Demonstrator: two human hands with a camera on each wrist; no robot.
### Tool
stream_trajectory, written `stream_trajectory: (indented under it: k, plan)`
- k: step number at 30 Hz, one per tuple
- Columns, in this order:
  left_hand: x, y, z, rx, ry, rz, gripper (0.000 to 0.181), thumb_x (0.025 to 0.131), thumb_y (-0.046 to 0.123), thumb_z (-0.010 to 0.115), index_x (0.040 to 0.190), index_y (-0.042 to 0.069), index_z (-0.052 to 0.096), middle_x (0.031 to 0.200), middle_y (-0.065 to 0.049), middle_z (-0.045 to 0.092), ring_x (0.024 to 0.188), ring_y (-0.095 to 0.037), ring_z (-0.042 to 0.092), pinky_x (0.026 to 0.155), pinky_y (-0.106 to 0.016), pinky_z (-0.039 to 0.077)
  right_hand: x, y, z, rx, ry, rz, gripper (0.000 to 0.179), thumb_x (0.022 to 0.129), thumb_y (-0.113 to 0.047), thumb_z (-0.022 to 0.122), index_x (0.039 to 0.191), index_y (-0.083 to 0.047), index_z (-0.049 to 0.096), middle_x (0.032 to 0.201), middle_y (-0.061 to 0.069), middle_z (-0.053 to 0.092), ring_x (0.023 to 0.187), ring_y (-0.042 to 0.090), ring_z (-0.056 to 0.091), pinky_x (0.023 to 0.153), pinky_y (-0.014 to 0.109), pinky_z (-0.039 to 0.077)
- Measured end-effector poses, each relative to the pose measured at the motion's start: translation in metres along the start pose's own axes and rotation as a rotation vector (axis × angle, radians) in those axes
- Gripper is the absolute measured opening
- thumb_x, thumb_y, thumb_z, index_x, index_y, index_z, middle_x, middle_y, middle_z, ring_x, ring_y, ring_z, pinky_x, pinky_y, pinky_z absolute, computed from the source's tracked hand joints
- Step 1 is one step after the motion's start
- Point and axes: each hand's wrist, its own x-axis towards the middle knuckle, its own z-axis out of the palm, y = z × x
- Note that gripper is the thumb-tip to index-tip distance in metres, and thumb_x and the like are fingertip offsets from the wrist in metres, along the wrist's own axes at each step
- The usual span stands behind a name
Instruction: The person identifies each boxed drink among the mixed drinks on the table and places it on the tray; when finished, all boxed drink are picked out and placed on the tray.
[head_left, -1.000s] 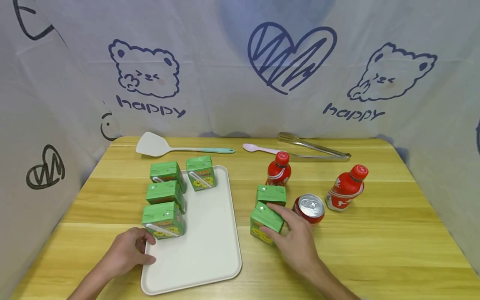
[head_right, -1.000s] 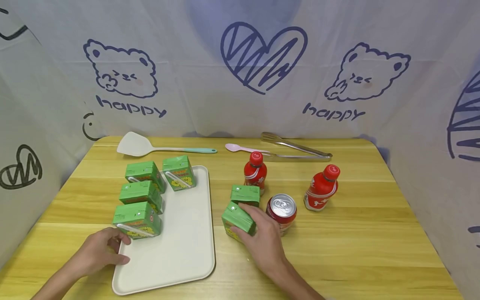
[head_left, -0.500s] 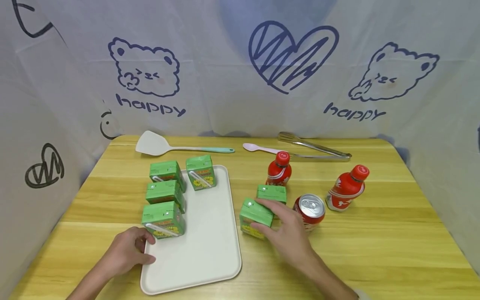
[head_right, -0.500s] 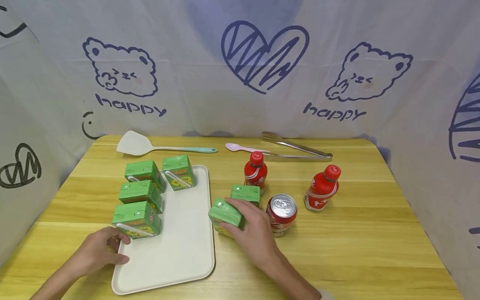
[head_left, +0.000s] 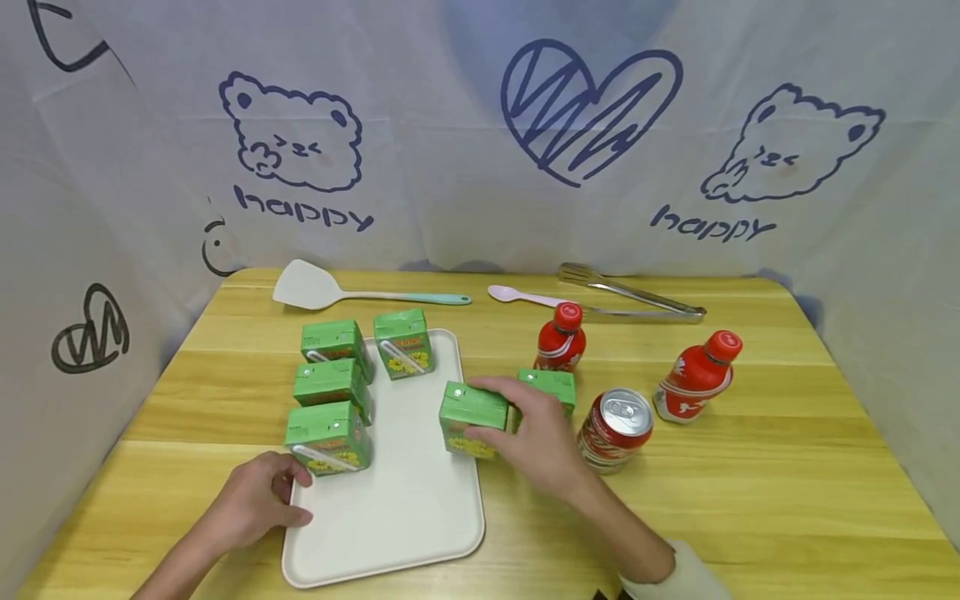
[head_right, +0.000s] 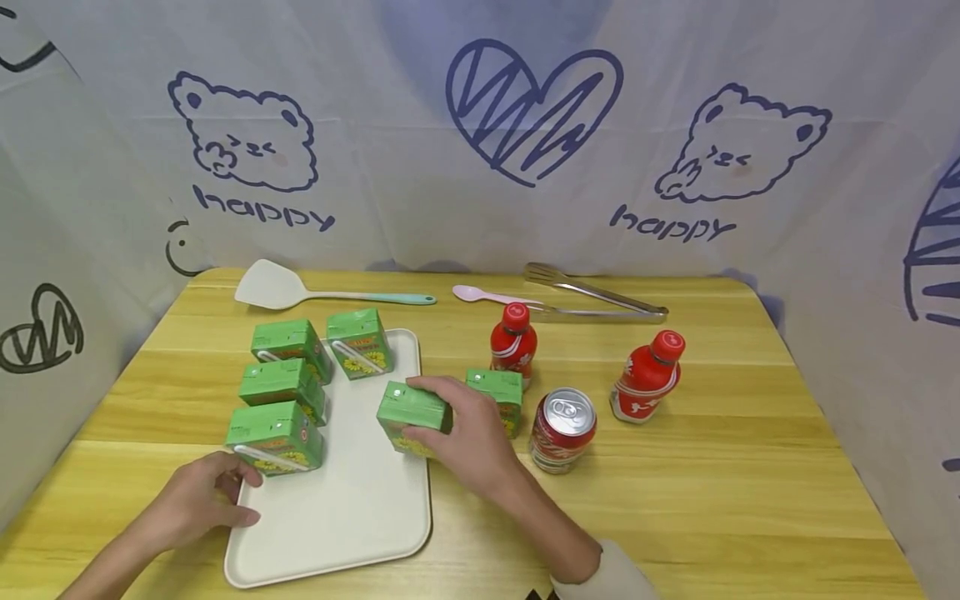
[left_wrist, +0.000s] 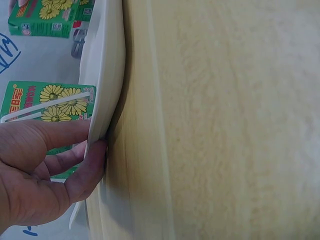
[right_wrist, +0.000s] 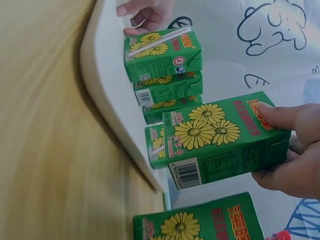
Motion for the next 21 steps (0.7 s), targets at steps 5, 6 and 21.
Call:
stream_trajectory:
  k: [5,6,21]
  plan:
    - [0.000,0.001,0.000,-0.001,-0.001,-0.011,0.037,0.062,0.008,0.086,0.091,0.003,0.063,0.076,-0.005,0.054,0.067,-0.016,0.048,0.054,-0.025,0.040,0.012,-0.005,0.007,0.052,-0.045,0.003,0.048,0.073,-0.008,0.080,0.118,-0.015,0.065,0.120,0.003,0.066,0.110,0.017,0.060,0.092,0.035,0.048]
    - [0.000,0.002,0.000,-0.001,-0.001,-0.010,0.037,0.062,0.008,0.086,0.091,0.003,0.063,0.076,-0.005,0.054,0.067,-0.016,0.048,0.055,-0.025,0.040,0.015,-0.005,0.008,0.067,-0.056,0.004,0.048,0.074,-0.007,0.079,0.119,-0.015,0.065,0.121,0.003,0.066,0.110,0.018,0.060,0.093,0.037,0.048]
    - [-0.002,0.003,0.000,-0.001,0.007,-0.005,0.037,0.060,0.005,0.086,0.090,0.003,0.063,0.076,-0.005,0.054,0.067,-0.016,0.050,0.054,-0.024,0.041,0.057,0.003,0.037,0.144,-0.191,0.090,0.046,0.076,-0.002,0.076,0.118,-0.015,0.064,0.124,0.004,0.062,0.109,0.019,0.058,0.090,0.034,0.049]
